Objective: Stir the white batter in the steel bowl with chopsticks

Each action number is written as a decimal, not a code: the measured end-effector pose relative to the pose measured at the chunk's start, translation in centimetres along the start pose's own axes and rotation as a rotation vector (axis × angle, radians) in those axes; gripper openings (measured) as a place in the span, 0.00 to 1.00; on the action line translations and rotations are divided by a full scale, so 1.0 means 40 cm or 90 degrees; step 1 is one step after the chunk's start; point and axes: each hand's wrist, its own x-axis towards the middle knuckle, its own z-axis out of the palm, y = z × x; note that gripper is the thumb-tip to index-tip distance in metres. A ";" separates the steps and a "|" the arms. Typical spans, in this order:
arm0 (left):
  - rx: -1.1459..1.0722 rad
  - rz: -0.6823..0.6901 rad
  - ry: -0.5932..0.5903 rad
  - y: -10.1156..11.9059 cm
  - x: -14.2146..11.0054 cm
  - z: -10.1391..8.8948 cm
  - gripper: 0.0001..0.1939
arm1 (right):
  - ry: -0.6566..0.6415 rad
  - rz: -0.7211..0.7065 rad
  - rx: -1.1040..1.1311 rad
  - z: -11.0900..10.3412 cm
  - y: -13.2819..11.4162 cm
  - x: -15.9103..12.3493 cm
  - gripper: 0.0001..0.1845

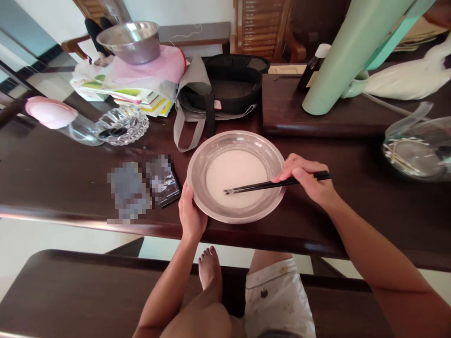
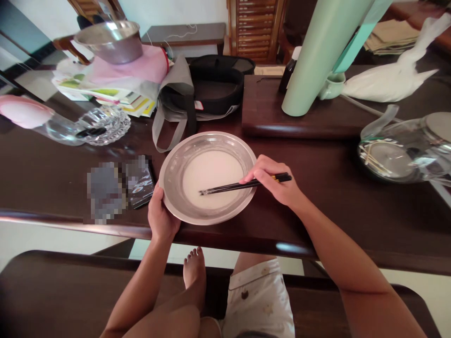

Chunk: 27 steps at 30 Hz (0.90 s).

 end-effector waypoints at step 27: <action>0.023 0.011 -0.007 0.006 -0.003 0.002 0.23 | 0.066 0.011 -0.038 -0.002 -0.002 0.001 0.18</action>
